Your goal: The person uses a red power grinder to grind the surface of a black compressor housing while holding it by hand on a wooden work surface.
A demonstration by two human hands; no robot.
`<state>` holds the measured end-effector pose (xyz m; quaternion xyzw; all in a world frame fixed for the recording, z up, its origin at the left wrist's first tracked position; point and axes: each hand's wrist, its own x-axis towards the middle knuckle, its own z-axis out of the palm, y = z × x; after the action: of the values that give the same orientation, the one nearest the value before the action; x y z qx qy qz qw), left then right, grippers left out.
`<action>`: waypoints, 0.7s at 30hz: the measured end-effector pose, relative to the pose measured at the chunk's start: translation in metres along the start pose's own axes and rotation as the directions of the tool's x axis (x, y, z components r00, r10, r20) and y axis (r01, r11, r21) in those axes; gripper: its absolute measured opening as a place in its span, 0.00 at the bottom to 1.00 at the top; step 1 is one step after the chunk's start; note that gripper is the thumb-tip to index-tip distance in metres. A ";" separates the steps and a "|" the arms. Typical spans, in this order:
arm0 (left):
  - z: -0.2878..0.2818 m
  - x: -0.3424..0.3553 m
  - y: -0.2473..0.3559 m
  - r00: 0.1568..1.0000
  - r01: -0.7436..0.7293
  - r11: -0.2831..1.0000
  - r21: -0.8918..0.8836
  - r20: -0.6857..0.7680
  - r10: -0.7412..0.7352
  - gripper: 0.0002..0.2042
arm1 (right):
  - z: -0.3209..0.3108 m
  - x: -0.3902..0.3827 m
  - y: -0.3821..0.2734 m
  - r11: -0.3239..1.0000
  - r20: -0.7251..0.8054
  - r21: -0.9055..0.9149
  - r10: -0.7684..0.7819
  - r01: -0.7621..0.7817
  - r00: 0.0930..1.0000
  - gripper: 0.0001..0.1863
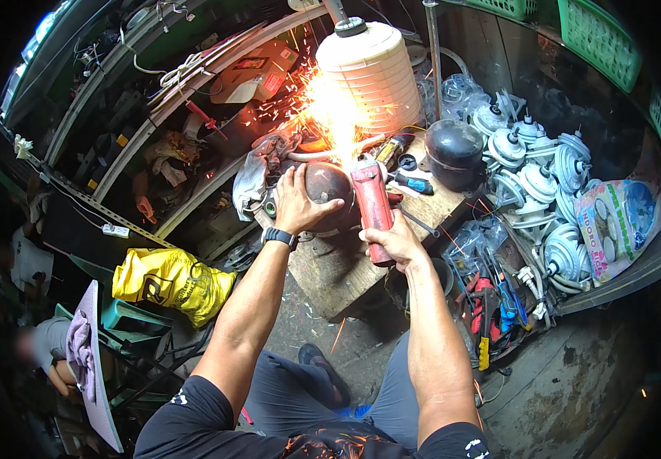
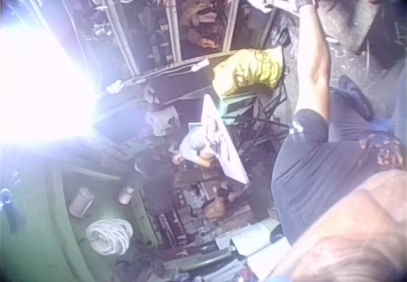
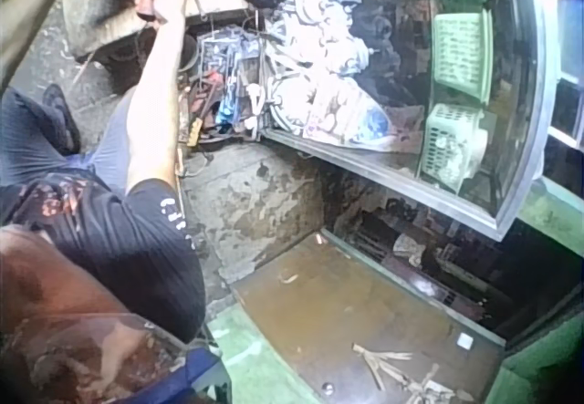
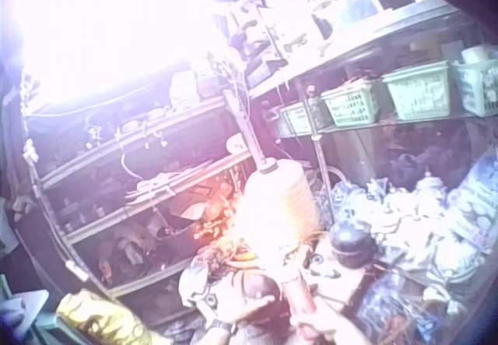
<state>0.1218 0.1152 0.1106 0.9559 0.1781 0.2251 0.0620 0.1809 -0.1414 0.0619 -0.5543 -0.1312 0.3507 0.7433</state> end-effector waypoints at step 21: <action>0.001 -0.001 -0.002 1.000 0.002 1.000 0.018 -0.006 -0.002 0.65 | 0.003 -0.004 -0.005 1.000 0.010 0.000 0.011 -0.011 1.000 0.34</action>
<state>0.1206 0.1171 0.1089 0.9556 0.1812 0.2262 0.0532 0.1783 -0.1428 0.0677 -0.5530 -0.1319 0.3576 0.7409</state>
